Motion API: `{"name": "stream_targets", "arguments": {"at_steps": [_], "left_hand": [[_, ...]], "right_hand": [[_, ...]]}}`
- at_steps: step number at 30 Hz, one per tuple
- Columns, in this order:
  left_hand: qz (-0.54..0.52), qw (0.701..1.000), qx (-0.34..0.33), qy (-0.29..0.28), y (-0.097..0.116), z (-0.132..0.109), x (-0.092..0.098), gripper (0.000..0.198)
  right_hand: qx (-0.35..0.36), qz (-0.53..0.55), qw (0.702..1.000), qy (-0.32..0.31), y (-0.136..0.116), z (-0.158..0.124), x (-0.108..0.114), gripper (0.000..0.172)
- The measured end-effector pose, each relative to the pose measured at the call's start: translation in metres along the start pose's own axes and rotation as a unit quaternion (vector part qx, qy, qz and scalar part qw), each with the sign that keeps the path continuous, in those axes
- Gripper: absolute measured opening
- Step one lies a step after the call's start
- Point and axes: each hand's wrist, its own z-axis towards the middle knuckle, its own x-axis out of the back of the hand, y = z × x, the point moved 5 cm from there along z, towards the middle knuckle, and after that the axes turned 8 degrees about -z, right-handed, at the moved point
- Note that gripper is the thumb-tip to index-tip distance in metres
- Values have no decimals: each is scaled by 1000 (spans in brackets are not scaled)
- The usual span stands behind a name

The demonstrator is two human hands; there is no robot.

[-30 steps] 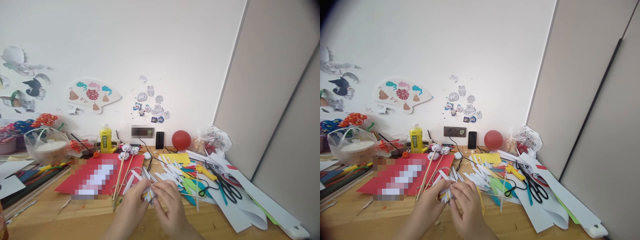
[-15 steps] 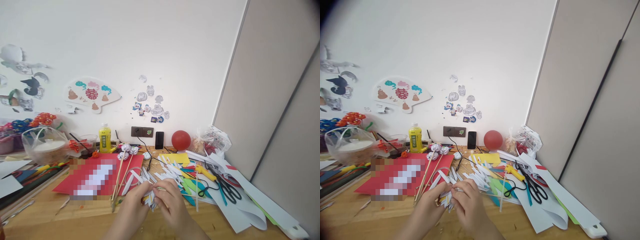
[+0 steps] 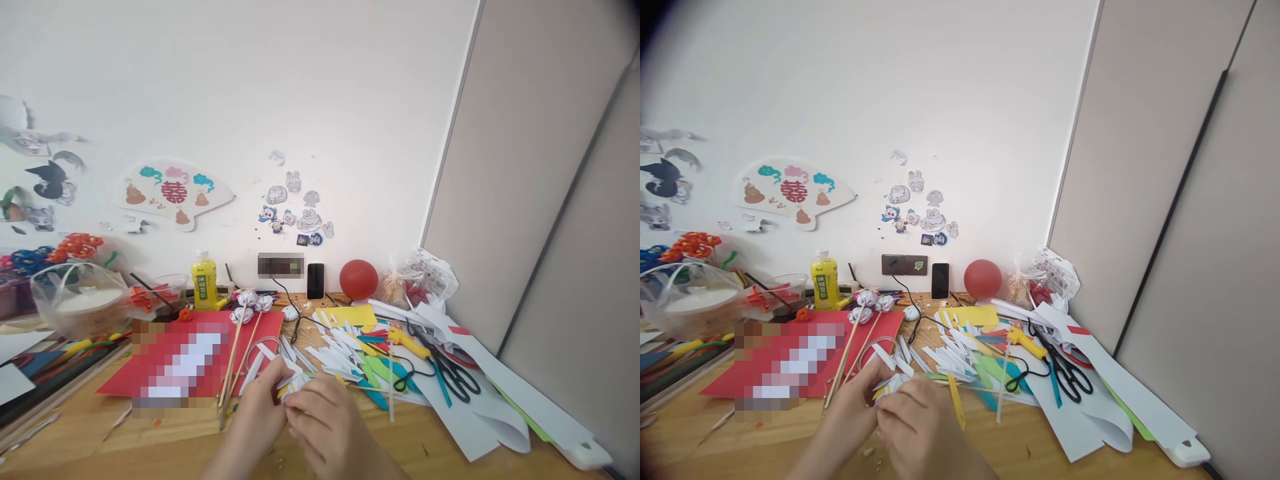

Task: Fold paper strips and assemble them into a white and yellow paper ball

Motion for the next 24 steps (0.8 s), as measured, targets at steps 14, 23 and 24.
{"name": "stream_targets", "arguments": {"at_steps": [14,23,24], "left_hand": [[-259,948,164,-82,-43,14,-9,29],[0,998,-57,-27,-22,4,-6,41],[25,998,-55,-26,-23,2,-8,41]], "right_hand": [[-236,80,968,-36,62,-25,-38,39],[-256,163,952,-39,56,-20,-38,33],[-249,141,957,-42,54,-20,-39,33]]}}
